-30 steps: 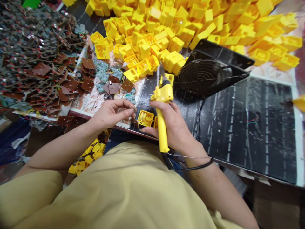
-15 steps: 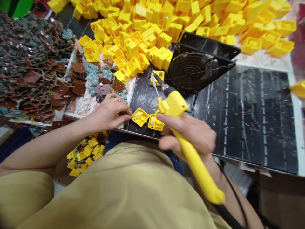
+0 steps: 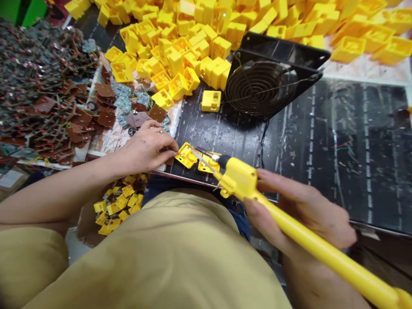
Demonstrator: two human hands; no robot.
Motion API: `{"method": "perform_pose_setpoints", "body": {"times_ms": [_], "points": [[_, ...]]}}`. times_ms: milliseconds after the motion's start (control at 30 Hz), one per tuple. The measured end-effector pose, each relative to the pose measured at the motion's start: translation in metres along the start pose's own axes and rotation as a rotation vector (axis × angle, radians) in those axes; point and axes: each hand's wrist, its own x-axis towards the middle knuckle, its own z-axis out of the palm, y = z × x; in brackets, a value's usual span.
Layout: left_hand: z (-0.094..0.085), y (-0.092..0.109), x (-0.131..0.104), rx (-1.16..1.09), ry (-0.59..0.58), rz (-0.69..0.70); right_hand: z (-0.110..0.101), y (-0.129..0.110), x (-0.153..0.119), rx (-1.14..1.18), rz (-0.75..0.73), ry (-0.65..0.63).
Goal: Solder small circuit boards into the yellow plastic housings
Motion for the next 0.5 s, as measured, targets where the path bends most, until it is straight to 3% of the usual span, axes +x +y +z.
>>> {"method": "perform_pose_setpoints", "body": {"times_ms": [133, 333, 500], "points": [[-0.003, 0.002, 0.006, 0.065, -0.066, 0.008, 0.007, -0.008, 0.007, 0.013, -0.257, -0.201], [-0.006, 0.003, 0.007, 0.064, -0.084, 0.017, 0.017, -0.018, 0.025, -0.145, -0.411, -0.259], [-0.007, 0.006, 0.009, 0.119, -0.092, 0.035, 0.016, -0.018, 0.026, -0.13, -0.515, -0.276]]}}
